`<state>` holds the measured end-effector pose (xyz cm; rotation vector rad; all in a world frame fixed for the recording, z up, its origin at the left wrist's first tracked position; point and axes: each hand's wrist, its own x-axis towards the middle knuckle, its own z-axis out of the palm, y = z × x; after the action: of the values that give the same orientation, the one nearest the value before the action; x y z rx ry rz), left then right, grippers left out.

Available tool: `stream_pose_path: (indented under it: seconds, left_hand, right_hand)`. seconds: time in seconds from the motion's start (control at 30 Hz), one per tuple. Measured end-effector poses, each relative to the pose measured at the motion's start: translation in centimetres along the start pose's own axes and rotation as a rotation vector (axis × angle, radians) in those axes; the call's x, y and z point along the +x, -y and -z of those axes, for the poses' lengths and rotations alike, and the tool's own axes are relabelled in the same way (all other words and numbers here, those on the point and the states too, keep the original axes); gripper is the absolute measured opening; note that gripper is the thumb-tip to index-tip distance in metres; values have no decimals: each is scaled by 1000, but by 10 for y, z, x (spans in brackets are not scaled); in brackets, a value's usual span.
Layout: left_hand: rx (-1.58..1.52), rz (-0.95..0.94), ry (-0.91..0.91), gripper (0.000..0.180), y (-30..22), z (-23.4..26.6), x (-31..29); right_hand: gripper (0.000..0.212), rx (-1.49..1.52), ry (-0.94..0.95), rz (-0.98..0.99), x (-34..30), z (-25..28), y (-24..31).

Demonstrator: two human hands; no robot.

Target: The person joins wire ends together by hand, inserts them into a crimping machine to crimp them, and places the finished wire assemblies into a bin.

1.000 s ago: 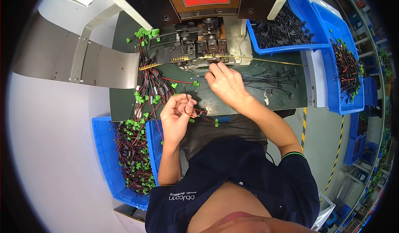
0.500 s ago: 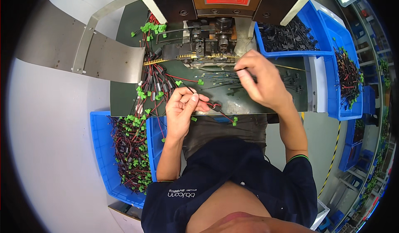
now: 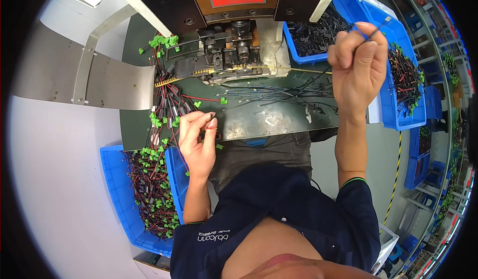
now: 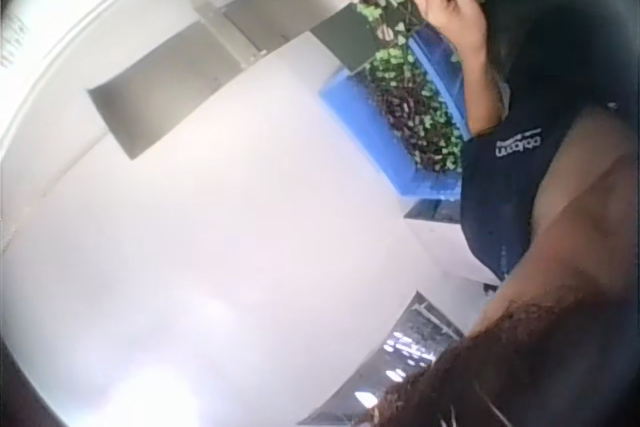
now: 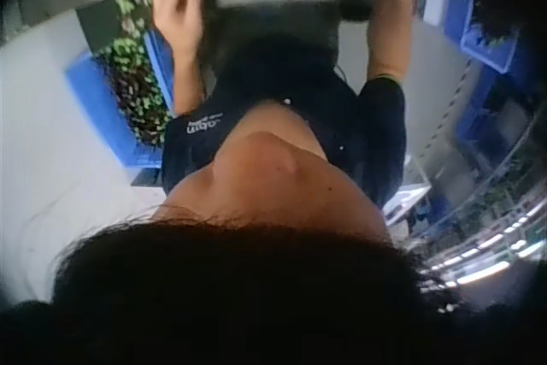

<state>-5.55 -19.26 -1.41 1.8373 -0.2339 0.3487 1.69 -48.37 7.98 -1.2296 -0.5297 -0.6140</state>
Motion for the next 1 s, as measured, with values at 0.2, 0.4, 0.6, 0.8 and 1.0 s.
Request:
stream_pose_path:
  seconds: [0.2, 0.4, 0.6, 0.8, 1.0]
  left_hand:
    - [60, -24, -23, 12, 6, 8, 1]
    - [-188, 161, -51, 9, -2, 7, -5]
    - [-509, 311, 45, 6, -7, 11, -8]
    - [-588, 317, 111, 14, -3, -5, -5]
    - [-635, 286, 61, 14, 2, -10, -10]
  right_hand:
    - [21, -336, -51, -199, -3, 11, -3]
    - [21, -238, -209, -106, -5, 6, 15]
    - [20, 148, 126, -690, -11, 5, 57]
    - [14, -9, 200, -810, -102, -61, 3]
    - [12, 79, 163, -963, -130, -77, -23]
